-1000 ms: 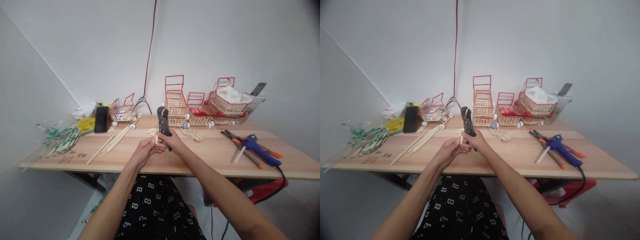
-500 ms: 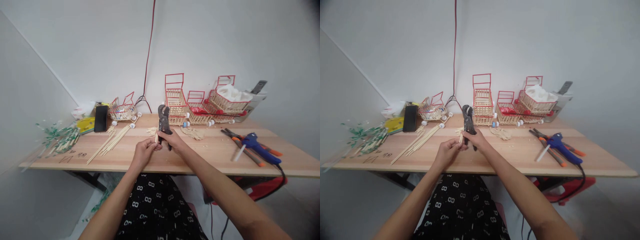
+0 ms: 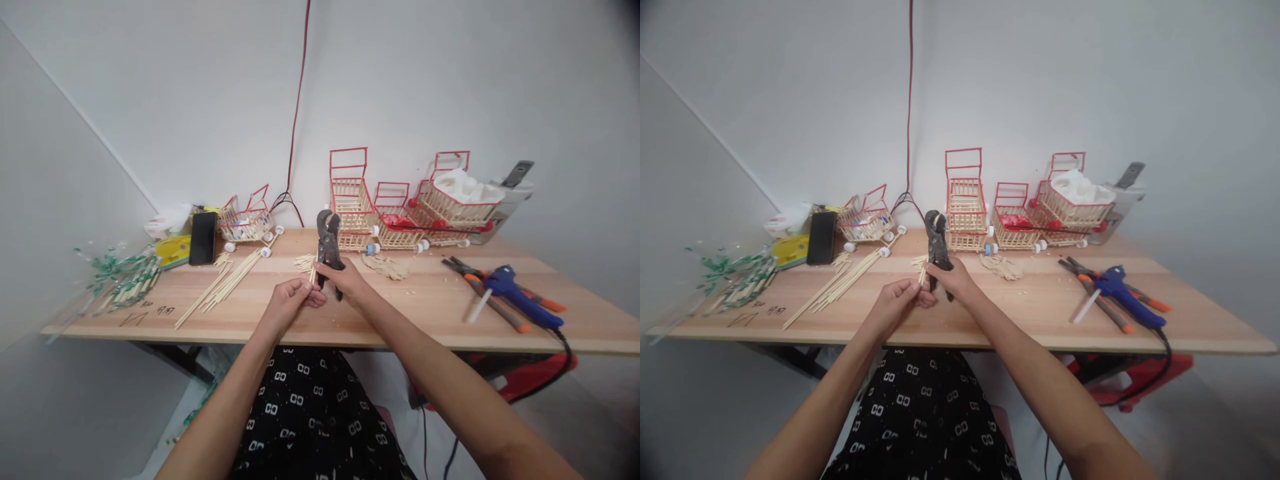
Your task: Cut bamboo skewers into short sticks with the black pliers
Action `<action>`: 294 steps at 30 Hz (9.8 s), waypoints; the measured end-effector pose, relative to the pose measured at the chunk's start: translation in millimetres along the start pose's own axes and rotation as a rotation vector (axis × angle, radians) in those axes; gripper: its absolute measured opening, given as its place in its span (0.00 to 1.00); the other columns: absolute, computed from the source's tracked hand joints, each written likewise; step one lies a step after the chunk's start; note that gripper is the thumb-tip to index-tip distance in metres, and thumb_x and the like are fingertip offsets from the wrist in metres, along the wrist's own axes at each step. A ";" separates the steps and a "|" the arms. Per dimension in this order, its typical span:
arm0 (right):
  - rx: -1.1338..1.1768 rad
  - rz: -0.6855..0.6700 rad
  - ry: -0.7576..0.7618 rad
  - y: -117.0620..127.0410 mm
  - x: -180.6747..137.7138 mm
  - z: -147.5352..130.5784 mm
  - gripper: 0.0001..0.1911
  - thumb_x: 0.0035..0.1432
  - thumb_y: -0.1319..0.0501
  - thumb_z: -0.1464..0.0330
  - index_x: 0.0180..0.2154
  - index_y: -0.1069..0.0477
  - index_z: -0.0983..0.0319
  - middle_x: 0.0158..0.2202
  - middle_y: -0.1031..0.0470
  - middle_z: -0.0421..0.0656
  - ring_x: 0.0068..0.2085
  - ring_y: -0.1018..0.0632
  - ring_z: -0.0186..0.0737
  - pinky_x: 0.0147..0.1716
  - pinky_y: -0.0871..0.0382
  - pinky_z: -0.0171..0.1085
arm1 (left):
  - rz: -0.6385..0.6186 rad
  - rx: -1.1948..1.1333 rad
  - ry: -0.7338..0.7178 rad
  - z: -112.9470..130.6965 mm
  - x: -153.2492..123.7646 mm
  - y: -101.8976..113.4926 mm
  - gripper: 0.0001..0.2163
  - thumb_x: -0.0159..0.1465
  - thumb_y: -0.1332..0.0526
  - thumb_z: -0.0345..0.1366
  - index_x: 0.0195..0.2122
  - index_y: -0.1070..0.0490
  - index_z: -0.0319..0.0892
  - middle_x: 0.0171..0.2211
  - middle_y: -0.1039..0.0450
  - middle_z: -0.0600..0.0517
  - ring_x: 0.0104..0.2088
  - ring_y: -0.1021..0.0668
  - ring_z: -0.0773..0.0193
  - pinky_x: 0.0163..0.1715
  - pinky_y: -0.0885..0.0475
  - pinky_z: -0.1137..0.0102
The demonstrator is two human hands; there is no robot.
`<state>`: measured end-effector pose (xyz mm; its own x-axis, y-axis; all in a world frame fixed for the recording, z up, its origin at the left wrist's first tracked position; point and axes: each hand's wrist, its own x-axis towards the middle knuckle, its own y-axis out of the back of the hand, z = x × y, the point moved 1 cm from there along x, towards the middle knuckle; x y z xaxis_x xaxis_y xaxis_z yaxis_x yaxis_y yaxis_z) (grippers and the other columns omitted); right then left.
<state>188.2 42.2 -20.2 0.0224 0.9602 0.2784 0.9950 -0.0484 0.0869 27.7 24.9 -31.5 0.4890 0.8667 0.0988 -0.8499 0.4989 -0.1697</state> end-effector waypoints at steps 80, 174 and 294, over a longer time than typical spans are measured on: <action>-0.202 -0.012 0.051 -19.4 -10.5 4.1 0.15 0.53 0.40 0.57 0.26 0.35 0.62 0.24 0.33 0.39 0.26 0.33 0.35 0.27 0.39 0.34 | 0.198 -0.055 -0.060 4.9 -1.5 8.9 0.14 0.52 0.30 0.43 0.29 0.23 0.35 0.25 0.22 0.47 0.25 0.24 0.67 0.29 0.29 0.72; -1.206 -0.590 0.058 -69.3 -14.4 -29.7 0.41 0.61 0.61 0.42 0.25 0.25 0.66 0.22 0.27 0.49 0.22 0.33 0.35 0.22 0.49 0.35 | 0.480 1.142 -0.095 25.3 -68.4 74.5 0.10 0.65 0.48 0.32 0.32 0.28 0.40 0.28 0.24 0.48 0.30 0.25 0.61 0.34 0.39 0.69; -0.525 -0.136 0.092 -8.7 -16.2 -27.0 0.22 0.59 0.45 0.50 0.37 0.30 0.62 0.31 0.25 0.42 0.32 0.26 0.40 0.32 0.35 0.36 | 0.362 0.268 -0.133 43.3 -16.8 54.0 0.12 0.55 0.34 0.42 0.31 0.27 0.37 0.28 0.20 0.45 0.31 0.20 0.60 0.35 0.29 0.69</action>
<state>176.5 19.7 0.3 -0.1351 0.9405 0.3117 0.8057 -0.0789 0.5871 -34.9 37.2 0.1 0.1372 0.9685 0.2077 -0.9905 0.1315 0.0412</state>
